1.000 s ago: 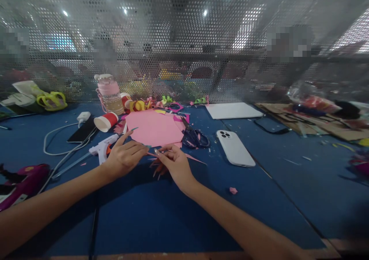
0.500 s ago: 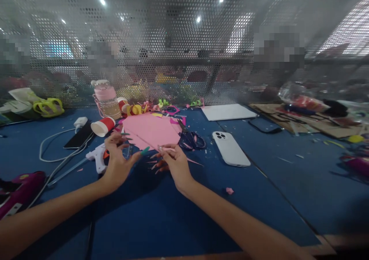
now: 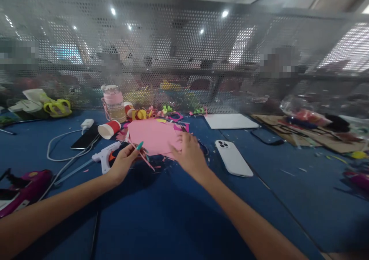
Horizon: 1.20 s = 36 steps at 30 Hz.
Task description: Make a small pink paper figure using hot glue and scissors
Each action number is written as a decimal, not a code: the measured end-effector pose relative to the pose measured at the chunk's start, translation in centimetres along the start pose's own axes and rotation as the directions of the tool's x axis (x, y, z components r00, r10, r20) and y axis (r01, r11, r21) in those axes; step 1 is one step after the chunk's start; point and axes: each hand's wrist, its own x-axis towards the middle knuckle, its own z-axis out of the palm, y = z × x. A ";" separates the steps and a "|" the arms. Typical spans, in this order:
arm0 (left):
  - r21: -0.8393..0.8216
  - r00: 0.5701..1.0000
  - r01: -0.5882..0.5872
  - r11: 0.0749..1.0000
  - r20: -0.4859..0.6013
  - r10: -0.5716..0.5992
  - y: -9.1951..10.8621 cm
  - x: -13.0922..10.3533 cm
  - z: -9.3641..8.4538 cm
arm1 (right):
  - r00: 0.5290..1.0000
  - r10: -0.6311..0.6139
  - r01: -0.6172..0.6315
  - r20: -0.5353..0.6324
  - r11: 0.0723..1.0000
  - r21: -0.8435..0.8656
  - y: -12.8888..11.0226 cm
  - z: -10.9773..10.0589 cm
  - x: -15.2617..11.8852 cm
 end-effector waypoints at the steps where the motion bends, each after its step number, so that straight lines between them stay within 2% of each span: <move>1: 0.028 1.000 -0.001 1.000 0.025 0.001 0.0 0.0 -0.2 | 0.998 0.062 -0.061 0.000 0.978 -0.201 0.9 -0.6 0.7; 3: 0.094 0.998 0.002 0.996 0.067 -0.008 -0.2 0.0 -0.5 | 0.977 0.206 -0.161 0.054 0.879 -0.449 2.5 -1.3 1.7; 5: 0.143 0.993 0.016 0.990 0.113 -0.032 -0.6 -0.1 -0.6 | 0.943 0.310 -0.214 0.122 0.844 -0.492 3.6 -1.4 2.2; 9: 0.171 0.973 0.074 0.982 0.202 -0.109 -1.3 -0.5 -0.7 | 0.878 0.439 -0.383 0.191 0.884 -0.267 5.1 -0.6 2.7; 12: 0.193 0.973 0.039 0.980 0.214 -0.081 -1.6 -0.6 -0.7 | 0.853 0.470 -0.459 0.225 0.882 -0.105 6.3 -0.7 3.0; 15: 0.171 0.969 0.011 0.985 0.241 -0.053 -1.6 -0.6 -0.6 | 0.838 0.478 -0.507 0.264 0.861 0.049 7.2 -1.6 2.9; 18: 0.135 0.957 0.042 0.990 0.279 -0.079 -1.5 -0.8 -0.5 | 0.832 0.453 -0.532 0.320 0.814 0.232 7.0 -2.7 2.7; 21: 0.134 0.964 0.016 0.991 0.262 -0.051 -1.2 -0.8 -0.4 | 0.855 0.392 -0.512 0.339 0.739 0.437 5.7 -3.4 2.5; 22: 0.134 0.969 -0.004 0.991 0.245 -0.030 -1.1 -0.8 -0.4 | 0.863 0.367 -0.503 0.346 0.678 0.536 5.1 -3.5 2.4; 25: 0.142 0.982 -0.049 0.989 0.189 0.021 -0.9 -0.8 -0.5 | 0.880 0.252 -0.475 0.403 0.414 0.777 3.3 -3.4 1.7; 26: 0.150 0.985 -0.053 0.987 0.171 0.027 -0.8 -0.8 -0.6 | 0.881 0.199 -0.473 0.429 0.352 0.807 2.8 -3.2 1.4; 27: 0.160 0.987 -0.054 0.986 0.156 0.029 -0.8 -0.9 -0.6 | 0.878 0.143 -0.477 0.456 0.329 0.815 2.4 -3.0 1.1; 30: 0.189 0.993 -0.050 0.981 0.114 0.029 -0.7 -0.9 -0.7 | 0.840 -0.015 -0.509 0.542 0.320 0.799 1.4 -2.3 0.3; 32: 0.193 0.996 -0.046 0.980 0.084 0.030 -0.7 -1.0 -0.7 | 0.805 -0.072 -0.537 0.589 0.335 0.774 0.9 -1.9 0.0; 34: 0.193 0.997 -0.035 0.980 0.072 0.021 -0.7 -1.1 -0.7 | 0.804 -0.045 -0.533 0.593 0.388 0.752 0.6 -1.5 -0.3; 36: 0.206 0.996 -0.032 0.978 0.089 0.014 -0.7 -1.1 -0.7 | 0.841 0.031 -0.481 0.541 0.500 0.720 0.5 -1.1 -0.6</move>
